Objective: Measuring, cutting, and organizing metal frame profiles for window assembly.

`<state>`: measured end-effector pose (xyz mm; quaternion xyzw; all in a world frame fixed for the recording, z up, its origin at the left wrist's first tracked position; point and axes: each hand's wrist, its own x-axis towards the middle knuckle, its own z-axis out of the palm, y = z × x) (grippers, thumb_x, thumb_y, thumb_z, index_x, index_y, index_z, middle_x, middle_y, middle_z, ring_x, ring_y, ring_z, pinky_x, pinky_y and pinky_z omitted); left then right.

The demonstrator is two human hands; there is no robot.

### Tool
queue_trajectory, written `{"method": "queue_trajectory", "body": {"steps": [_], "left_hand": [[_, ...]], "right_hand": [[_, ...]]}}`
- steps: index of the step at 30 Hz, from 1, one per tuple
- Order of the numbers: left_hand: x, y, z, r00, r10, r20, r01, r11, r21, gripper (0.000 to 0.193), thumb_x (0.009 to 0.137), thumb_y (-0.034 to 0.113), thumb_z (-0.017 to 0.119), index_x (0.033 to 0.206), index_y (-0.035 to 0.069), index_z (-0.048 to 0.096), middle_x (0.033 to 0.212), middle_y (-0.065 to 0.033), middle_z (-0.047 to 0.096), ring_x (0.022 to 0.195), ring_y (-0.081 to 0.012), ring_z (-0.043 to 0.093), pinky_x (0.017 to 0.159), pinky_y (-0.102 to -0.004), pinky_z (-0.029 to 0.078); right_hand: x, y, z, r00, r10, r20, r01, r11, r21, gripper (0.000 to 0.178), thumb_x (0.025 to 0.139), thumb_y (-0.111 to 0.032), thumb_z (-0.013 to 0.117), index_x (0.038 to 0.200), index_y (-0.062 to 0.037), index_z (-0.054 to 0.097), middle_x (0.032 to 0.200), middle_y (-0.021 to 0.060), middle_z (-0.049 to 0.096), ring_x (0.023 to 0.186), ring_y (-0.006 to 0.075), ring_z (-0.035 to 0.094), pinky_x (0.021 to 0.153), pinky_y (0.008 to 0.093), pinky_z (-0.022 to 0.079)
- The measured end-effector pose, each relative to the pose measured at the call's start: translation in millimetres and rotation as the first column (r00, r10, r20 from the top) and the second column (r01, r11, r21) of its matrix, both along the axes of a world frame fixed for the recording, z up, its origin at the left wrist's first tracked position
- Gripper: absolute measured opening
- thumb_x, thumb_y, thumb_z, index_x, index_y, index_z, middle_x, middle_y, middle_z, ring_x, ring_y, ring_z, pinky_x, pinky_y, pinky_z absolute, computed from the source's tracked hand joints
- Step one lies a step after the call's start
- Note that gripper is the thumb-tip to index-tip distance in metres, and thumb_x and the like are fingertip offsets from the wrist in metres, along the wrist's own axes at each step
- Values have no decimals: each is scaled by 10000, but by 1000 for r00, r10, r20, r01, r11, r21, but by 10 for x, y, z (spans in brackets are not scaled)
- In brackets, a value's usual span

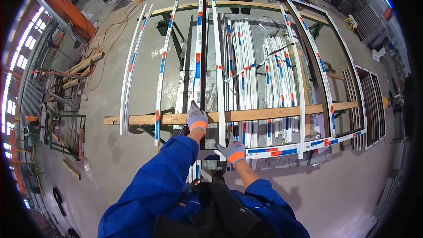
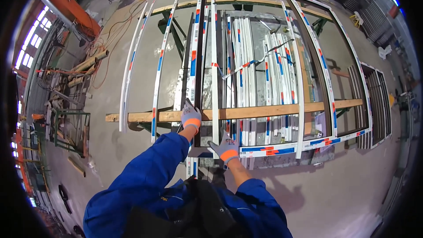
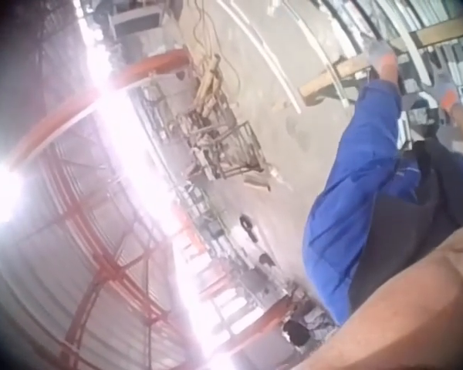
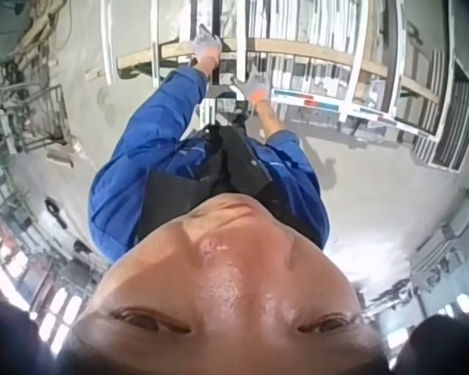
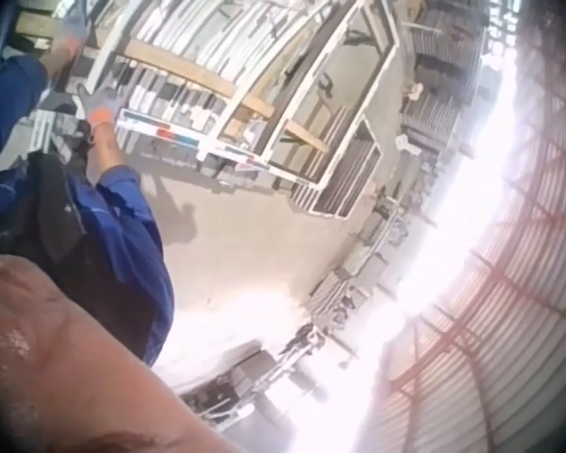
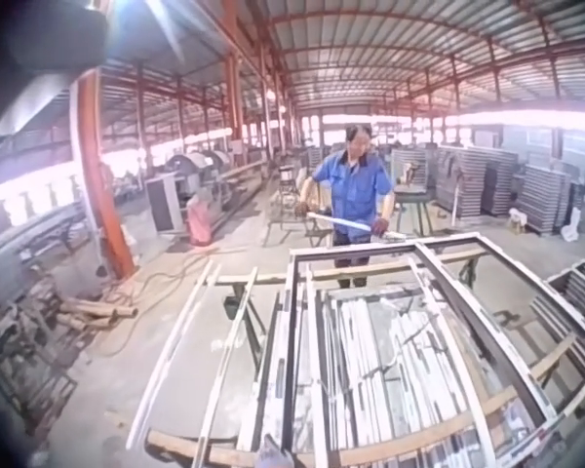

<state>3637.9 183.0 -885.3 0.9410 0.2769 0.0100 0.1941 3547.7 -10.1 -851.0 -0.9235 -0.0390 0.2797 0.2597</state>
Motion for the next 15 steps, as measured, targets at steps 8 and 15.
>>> {"method": "queue_trajectory", "body": {"steps": [8, 15], "left_hand": [[17, 89, -112, 1000, 1, 22, -2, 1000, 28, 629, 885, 264, 545, 1398, -44, 352, 1211, -241, 574, 1125, -337, 566, 936, -405, 473], [47, -9, -176, 999, 16, 28, -17, 999, 36, 633, 883, 258, 547, 1400, -44, 341, 1248, -228, 552, 1123, -342, 561, 949, -402, 461]], "right_hand": [[-38, 53, -33, 967, -17, 253, 7, 999, 42, 744, 783, -532, 632, 1330, -53, 474, 1132, 206, 637, 1009, 357, 623, 874, 414, 495], [35, 0, 88, 1000, 1, -26, -2, 999, -49, 816, 813, -593, 542, 1442, -108, 358, 1455, 123, 427, 1298, 305, 454, 1072, 568, 290]]}}
